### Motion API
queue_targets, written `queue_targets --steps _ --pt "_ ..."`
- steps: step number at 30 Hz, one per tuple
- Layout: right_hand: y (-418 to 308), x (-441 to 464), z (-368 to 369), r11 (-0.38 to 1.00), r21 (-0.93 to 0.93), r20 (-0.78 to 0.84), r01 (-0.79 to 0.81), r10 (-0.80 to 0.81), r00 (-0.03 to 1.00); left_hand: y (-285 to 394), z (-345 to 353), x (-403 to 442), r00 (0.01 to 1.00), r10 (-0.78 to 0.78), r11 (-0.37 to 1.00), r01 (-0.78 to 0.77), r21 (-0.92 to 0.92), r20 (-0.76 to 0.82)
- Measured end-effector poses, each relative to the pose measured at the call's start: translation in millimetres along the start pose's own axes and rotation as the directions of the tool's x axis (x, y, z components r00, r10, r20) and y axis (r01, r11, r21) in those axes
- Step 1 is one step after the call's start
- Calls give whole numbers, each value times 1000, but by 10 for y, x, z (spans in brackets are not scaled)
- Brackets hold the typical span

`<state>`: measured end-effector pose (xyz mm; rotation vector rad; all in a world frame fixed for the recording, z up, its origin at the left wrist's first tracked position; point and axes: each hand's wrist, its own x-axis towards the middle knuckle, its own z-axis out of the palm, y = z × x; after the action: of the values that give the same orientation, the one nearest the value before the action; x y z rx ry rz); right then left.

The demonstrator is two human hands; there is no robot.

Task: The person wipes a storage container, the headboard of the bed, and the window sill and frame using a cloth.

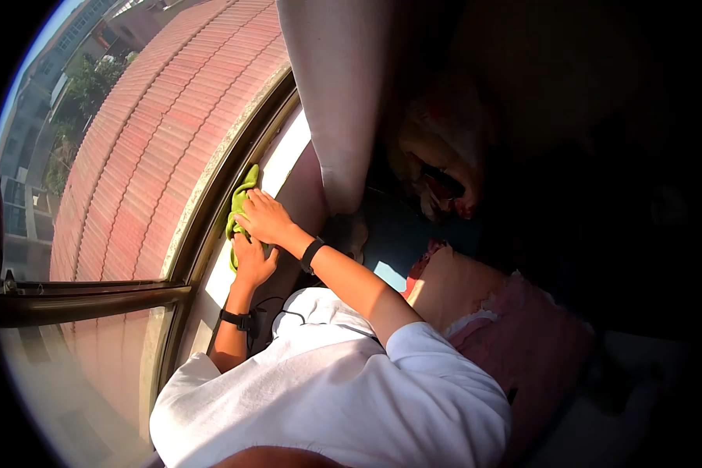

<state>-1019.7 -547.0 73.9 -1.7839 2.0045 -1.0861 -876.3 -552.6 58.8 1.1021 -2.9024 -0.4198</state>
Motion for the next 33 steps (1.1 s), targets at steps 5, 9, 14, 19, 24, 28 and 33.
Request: queue_targets --steps 5,9,14,19,24,28,33 --pt "348 75 -101 1000 -16 -46 17 -17 999 291 6 567 991 -75 974 50 223 108" --pt "625 354 -429 990 -135 -122 -42 26 992 513 45 1130 980 -22 991 -5 133 200" --pt "1019 750 -866 949 -287 -126 -133 100 987 789 106 1698 985 71 987 -92 130 158" --pt "1404 963 -1028 930 -290 -123 -224 196 973 904 149 2317 970 147 980 -169 102 192" --pt "2024 1289 -1476 851 -316 -271 -419 342 900 1361 283 3144 962 274 961 -274 -22 -5" --pt "2357 1398 -1721 859 -261 -284 -439 367 886 1598 265 3619 961 249 967 -253 21 124" --pt "2749 1604 -1767 864 -301 -176 -403 365 914 1604 318 3855 970 222 974 -216 -66 95"
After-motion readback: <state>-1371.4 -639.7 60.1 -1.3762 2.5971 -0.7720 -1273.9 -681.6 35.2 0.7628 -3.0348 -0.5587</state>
